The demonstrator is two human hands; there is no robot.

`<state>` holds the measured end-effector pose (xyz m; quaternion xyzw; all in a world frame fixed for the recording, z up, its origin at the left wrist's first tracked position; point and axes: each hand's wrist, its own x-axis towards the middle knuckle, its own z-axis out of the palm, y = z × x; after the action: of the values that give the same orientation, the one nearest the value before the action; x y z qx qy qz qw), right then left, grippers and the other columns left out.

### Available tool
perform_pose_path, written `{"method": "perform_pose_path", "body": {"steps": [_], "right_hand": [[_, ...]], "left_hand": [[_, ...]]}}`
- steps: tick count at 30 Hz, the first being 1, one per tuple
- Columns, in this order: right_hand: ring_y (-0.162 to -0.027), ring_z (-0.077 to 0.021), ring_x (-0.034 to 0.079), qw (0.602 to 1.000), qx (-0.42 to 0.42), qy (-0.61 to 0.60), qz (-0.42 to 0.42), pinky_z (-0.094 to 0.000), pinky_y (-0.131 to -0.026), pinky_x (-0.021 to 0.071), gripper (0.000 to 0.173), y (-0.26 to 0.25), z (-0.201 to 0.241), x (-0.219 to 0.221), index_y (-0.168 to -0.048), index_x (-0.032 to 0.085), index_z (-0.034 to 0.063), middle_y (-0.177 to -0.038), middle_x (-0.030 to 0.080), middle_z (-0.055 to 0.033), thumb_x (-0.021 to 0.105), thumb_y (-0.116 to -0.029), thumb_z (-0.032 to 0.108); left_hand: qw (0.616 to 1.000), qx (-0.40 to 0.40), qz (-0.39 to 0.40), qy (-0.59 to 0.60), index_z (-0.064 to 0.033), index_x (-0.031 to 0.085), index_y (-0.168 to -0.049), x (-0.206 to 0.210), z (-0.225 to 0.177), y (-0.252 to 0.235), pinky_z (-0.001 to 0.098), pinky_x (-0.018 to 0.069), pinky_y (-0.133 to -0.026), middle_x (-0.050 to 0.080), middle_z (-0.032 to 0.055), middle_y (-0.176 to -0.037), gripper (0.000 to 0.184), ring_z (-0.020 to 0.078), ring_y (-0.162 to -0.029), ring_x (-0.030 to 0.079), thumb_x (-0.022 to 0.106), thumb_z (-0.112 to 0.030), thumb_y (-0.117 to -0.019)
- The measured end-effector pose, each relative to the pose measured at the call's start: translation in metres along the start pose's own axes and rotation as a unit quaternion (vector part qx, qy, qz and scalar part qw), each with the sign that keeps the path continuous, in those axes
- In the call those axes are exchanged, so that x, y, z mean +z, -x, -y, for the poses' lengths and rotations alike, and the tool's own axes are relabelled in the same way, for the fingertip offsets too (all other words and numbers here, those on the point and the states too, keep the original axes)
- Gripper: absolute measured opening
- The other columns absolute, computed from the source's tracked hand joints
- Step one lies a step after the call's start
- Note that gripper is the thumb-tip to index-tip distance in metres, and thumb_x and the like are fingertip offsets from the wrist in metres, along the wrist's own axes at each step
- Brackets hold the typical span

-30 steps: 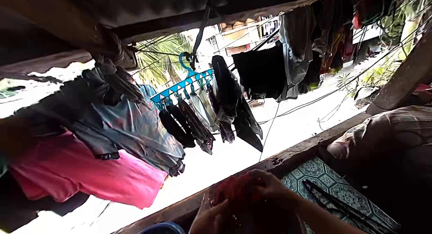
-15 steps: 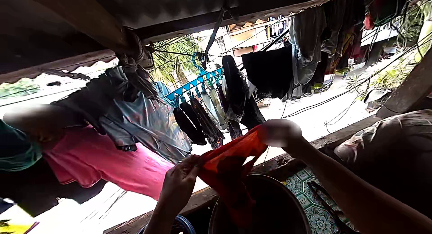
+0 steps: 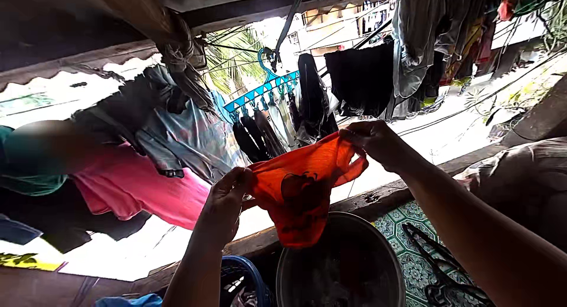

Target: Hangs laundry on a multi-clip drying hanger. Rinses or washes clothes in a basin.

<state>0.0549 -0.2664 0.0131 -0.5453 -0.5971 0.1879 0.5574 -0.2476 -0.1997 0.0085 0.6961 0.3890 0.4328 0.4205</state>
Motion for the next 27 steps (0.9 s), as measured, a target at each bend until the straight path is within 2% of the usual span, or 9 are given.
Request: {"method": "perform_pose_path", "body": {"steps": [3, 5, 8, 10, 12, 15, 19, 24, 27], "right_hand": [[-0.070, -0.0041, 0.067, 0.992, 0.056, -0.110, 0.002, -0.0240, -0.069, 0.0598, 0.019, 0.003, -0.009, 0.011, -0.100, 0.068, 0.0003, -0.079, 0.069, 0.0001, 0.056, -0.1056, 0.014], [-0.091, -0.0098, 0.068, 0.986, 0.073, -0.146, 0.025, -0.0308, -0.084, 0.0591, 0.023, 0.017, -0.020, 0.027, -0.122, 0.065, 0.0009, -0.104, 0.070, -0.0049, 0.054, -0.1054, 0.013], [-0.132, -0.0244, 0.055, 0.979, 0.094, -0.117, 0.136, -0.0467, -0.107, 0.0476, 0.070, 0.059, -0.038, 0.055, -0.159, 0.037, 0.0139, -0.154, 0.050, -0.0129, 0.068, -0.0969, 0.022], [-0.125, -0.0204, 0.059, 0.954, 0.110, -0.174, 0.218, -0.0433, -0.100, 0.0515, 0.090, 0.092, -0.060, 0.078, -0.164, 0.025, 0.0212, -0.148, 0.054, -0.0119, 0.072, -0.0897, 0.038], [-0.118, -0.0176, 0.065, 0.911, 0.088, -0.271, 0.298, -0.0388, -0.098, 0.0565, 0.101, 0.123, -0.078, 0.103, -0.163, 0.021, 0.0132, -0.139, 0.061, -0.0111, 0.079, -0.0853, 0.043], [-0.115, -0.0115, 0.065, 0.910, 0.080, -0.271, 0.305, -0.0321, -0.102, 0.0539, 0.084, 0.144, -0.082, 0.130, -0.150, 0.039, -0.0001, -0.129, 0.065, -0.0094, 0.084, -0.0808, 0.017], [-0.106, -0.0107, 0.068, 0.964, 0.079, -0.187, 0.169, -0.0339, -0.094, 0.0575, 0.048, 0.137, -0.094, 0.125, -0.131, 0.061, 0.0025, -0.116, 0.071, -0.0068, 0.068, -0.0839, 0.006], [-0.085, -0.0065, 0.069, 0.916, 0.158, -0.357, 0.094, -0.0294, -0.077, 0.0593, 0.026, 0.114, -0.074, 0.086, -0.113, 0.071, 0.0136, -0.095, 0.073, 0.0012, 0.055, -0.0955, 0.025], [-0.075, -0.0047, 0.067, 0.909, 0.179, -0.360, 0.114, -0.0244, -0.066, 0.0574, 0.030, 0.091, -0.043, 0.067, -0.114, 0.071, 0.0202, -0.089, 0.070, 0.0019, 0.060, -0.0957, 0.041]], "left_hand": [[0.985, -0.092, -0.003, 0.147, -0.0186, 0.064, -0.113, 0.010, -0.008, 0.008, 0.0276, 0.0600, -0.062, 0.069, -0.0019, -0.090, 0.027, 0.0084, -0.073, 0.069, 0.043, -0.035, -0.1098], [0.965, -0.140, -0.022, 0.223, -0.0174, 0.061, -0.122, 0.019, -0.014, 0.014, 0.0280, 0.0602, -0.061, 0.070, 0.0001, -0.091, 0.030, 0.0100, -0.073, 0.070, 0.043, -0.038, -0.1094], [0.944, -0.155, -0.053, 0.287, -0.0171, 0.058, -0.126, 0.032, -0.023, 0.023, 0.0280, 0.0619, -0.067, 0.069, 0.0005, -0.098, 0.028, 0.0109, -0.081, 0.071, 0.044, -0.034, -0.1094], [0.939, -0.143, -0.080, 0.303, -0.0177, 0.060, -0.129, 0.038, -0.025, 0.029, 0.0270, 0.0604, -0.069, 0.069, 0.0012, -0.102, 0.027, 0.0114, -0.085, 0.070, 0.049, -0.030, -0.1081], [0.934, -0.117, -0.086, 0.325, -0.0171, 0.060, -0.135, 0.042, -0.026, 0.036, 0.0288, 0.0625, -0.077, 0.070, 0.0022, -0.111, 0.029, 0.0132, -0.093, 0.072, 0.049, -0.023, -0.1083], [0.936, -0.086, -0.063, 0.336, -0.0142, 0.058, -0.138, 0.042, -0.023, 0.043, 0.0346, 0.0630, -0.083, 0.069, 0.0067, -0.118, 0.033, 0.0185, -0.097, 0.072, 0.048, -0.010, -0.1070], [0.973, -0.033, -0.022, 0.225, -0.0110, 0.055, -0.141, 0.024, -0.005, 0.044, 0.0335, 0.0631, -0.076, 0.070, 0.0096, -0.109, 0.045, 0.0187, -0.086, 0.072, 0.055, 0.001, -0.0982], [0.994, 0.073, -0.039, -0.068, -0.0101, 0.062, -0.132, -0.006, 0.041, 0.032, 0.0286, 0.0629, -0.077, 0.071, 0.0026, -0.111, 0.051, 0.0121, -0.098, 0.072, 0.078, -0.019, -0.0844], [0.970, 0.124, -0.131, -0.161, -0.0084, 0.062, -0.136, -0.006, 0.068, 0.027, 0.0455, 0.0582, -0.087, 0.044, 0.0210, -0.139, 0.070, 0.0296, -0.123, 0.054, 0.087, -0.032, -0.0753]]}}
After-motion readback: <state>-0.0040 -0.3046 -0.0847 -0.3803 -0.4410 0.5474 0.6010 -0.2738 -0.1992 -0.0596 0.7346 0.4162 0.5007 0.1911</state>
